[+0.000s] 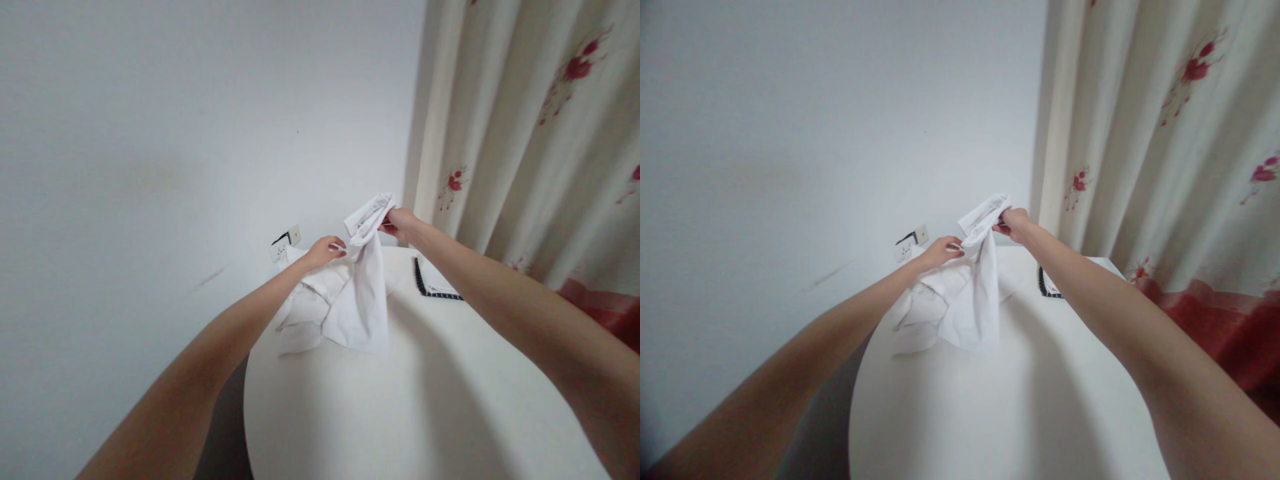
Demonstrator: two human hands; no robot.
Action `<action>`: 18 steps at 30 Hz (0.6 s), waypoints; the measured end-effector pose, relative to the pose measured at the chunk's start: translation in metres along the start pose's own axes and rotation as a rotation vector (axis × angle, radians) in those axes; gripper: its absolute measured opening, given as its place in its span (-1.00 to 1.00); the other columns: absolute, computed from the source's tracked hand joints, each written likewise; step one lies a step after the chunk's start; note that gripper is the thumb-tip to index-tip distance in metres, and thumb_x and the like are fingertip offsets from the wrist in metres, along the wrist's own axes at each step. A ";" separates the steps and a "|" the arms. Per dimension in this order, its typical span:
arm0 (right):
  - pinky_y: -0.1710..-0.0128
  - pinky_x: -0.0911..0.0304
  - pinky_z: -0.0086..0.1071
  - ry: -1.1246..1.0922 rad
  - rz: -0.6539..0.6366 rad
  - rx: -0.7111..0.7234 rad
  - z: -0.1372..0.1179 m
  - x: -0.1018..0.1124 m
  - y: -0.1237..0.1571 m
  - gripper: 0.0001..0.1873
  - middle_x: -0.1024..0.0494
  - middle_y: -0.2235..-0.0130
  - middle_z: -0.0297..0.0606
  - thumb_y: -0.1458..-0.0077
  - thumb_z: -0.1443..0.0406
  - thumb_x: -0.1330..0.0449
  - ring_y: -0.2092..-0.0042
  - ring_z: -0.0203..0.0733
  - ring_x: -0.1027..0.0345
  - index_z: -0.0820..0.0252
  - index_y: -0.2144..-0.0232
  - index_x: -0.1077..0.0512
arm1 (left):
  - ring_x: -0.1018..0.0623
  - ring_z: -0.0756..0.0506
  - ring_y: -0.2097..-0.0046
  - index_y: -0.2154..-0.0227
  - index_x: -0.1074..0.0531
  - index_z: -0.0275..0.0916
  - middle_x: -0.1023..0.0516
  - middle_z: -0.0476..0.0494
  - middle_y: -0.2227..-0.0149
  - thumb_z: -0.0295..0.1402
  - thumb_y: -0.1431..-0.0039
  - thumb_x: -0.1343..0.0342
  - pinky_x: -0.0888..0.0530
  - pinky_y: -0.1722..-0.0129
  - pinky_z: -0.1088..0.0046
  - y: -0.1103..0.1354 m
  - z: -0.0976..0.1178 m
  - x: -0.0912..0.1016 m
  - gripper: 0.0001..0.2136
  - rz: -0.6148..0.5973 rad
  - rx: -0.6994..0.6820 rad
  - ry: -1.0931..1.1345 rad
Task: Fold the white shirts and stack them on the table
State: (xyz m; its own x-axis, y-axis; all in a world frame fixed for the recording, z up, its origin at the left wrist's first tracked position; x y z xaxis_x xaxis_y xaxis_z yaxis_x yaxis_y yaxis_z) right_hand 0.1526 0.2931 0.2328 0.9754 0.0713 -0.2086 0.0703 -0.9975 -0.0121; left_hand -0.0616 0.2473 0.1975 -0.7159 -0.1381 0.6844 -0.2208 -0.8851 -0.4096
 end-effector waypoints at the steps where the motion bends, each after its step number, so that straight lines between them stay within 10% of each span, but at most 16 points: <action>1: 0.55 -0.39 -0.54 0.010 0.001 -0.018 0.007 0.001 0.001 -0.83 -0.50 0.52 -0.32 -0.24 0.49 -0.13 0.53 -0.36 -0.39 0.26 0.41 -0.38 | -0.59 -0.15 0.13 0.27 -0.56 -0.29 -0.62 -0.21 0.14 -0.33 0.04 -0.35 -0.49 0.02 0.28 0.001 0.001 -0.016 -0.76 -0.015 -0.018 0.009; 6: 0.55 -0.40 -0.56 0.017 0.040 -0.042 0.022 0.014 -0.001 -0.74 -0.45 0.58 -0.36 -0.27 0.52 -0.04 0.59 -0.40 -0.33 0.26 0.45 -0.36 | -0.60 -0.14 0.15 0.25 -0.56 -0.32 -0.63 -0.24 0.16 -0.37 -0.02 -0.33 -0.51 0.07 0.33 0.008 0.003 -0.076 -0.78 0.000 -0.003 0.048; 11: 0.53 -0.42 -0.60 0.024 0.077 -0.042 0.022 0.028 -0.005 -0.79 -0.48 0.54 -0.36 -0.26 0.53 -0.04 0.55 -0.41 -0.38 0.27 0.39 -0.38 | -0.61 -0.15 0.23 0.38 -0.57 -0.30 -0.65 -0.21 0.28 -0.28 -0.16 -0.20 -0.51 0.18 0.37 0.011 -0.002 -0.096 -0.83 0.087 0.085 -0.006; 15: 0.50 -0.45 -0.58 0.078 0.104 -0.027 0.024 0.040 -0.011 -0.86 -0.49 0.51 -0.35 -0.25 0.50 -0.09 0.53 -0.41 -0.40 0.26 0.34 -0.39 | -0.60 -0.19 0.19 0.47 -0.53 -0.24 -0.64 -0.18 0.33 -0.38 -0.21 -0.08 -0.48 0.15 0.33 -0.001 0.001 -0.066 -0.82 0.188 0.110 -0.033; 18: 0.48 -0.48 -0.53 0.156 0.132 -0.015 0.025 0.054 -0.017 -0.90 -0.49 0.49 -0.34 -0.24 0.49 -0.13 0.54 -0.40 -0.40 0.26 0.32 -0.39 | -0.55 -0.18 0.08 0.39 -0.48 -0.23 -0.62 -0.20 0.23 -0.43 -0.30 0.11 -0.43 0.04 0.30 -0.022 0.010 -0.004 -0.74 0.366 0.135 -0.058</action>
State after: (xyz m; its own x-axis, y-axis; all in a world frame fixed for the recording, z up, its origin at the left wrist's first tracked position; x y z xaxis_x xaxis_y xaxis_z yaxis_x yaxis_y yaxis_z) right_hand 0.1988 0.3137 0.1974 0.9968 -0.0589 -0.0534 -0.0579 -0.9981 0.0201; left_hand -0.0472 0.2631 0.2092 -0.6914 -0.4767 0.5429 0.1338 -0.8229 -0.5522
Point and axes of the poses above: each hand's wrist, its own y-axis away from the middle knuckle, its own x-axis out of the back of the hand, z = x × y, the point moved 10 cm from there along -y, towards the middle knuckle
